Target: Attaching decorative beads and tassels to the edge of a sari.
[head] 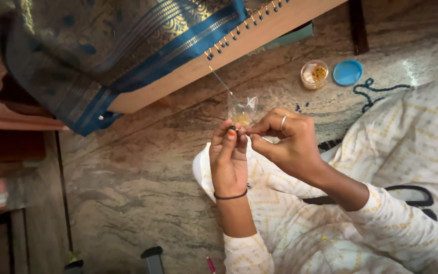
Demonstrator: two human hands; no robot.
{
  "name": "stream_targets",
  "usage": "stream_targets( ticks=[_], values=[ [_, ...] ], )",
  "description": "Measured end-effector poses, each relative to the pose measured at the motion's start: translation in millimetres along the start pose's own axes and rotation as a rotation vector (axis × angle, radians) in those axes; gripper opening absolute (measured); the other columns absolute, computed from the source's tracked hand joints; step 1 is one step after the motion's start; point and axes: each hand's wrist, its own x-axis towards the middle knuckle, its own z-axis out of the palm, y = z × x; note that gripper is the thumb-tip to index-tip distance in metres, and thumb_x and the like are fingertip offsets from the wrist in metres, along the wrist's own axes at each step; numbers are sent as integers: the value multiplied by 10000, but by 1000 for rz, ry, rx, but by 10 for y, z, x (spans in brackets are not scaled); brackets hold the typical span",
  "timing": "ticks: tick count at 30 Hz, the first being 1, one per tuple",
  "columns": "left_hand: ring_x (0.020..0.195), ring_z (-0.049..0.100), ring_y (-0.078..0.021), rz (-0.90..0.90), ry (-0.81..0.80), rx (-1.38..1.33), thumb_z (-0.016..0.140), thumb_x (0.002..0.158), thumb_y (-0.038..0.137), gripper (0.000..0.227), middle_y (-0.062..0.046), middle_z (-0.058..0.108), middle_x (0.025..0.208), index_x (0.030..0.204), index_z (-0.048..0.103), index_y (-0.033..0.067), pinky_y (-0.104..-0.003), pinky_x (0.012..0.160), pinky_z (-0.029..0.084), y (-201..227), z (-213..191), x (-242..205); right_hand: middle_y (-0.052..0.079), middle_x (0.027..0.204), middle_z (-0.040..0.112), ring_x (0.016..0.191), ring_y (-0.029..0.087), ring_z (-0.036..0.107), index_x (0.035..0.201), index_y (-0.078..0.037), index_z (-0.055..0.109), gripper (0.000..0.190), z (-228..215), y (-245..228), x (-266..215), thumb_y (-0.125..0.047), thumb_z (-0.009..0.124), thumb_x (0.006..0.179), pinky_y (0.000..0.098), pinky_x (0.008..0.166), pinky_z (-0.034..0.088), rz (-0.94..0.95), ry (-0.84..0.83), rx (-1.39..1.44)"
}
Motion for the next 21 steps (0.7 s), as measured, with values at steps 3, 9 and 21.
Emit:
stream_targets(
  ticks=[3, 9, 21],
  values=[
    [1030, 683, -158, -2, -34, -11, 709, 983, 32, 273, -99, 704, 1134, 1243, 632, 8, -283, 952, 564, 11, 37, -29, 76, 873, 736, 812, 144, 756, 872, -2, 736, 103, -7, -33, -43, -28, 818, 815, 256, 710, 601, -72, 32, -65],
    [1014, 701, -166, 57, -17, 153, 706, 960, -7, 292, -128, 723, 1126, 1236, 615, -29, -301, 936, 570, 84, 226, -69, 87, 883, 747, 804, 183, 764, 902, -17, 766, 86, -37, -61, -56, -16, 807, 827, 268, 739, 592, -114, 18, -155],
    [967, 762, -210, 866, -166, 1498, 763, 909, -36, 395, -108, 759, 1037, 1289, 663, 4, -333, 852, 599, 201, 819, -151, 83, 981, 803, 893, 116, 738, 1060, 11, 761, 111, -109, 333, 0, -36, 733, 964, 264, 794, 606, 114, -51, 83]
  ],
)
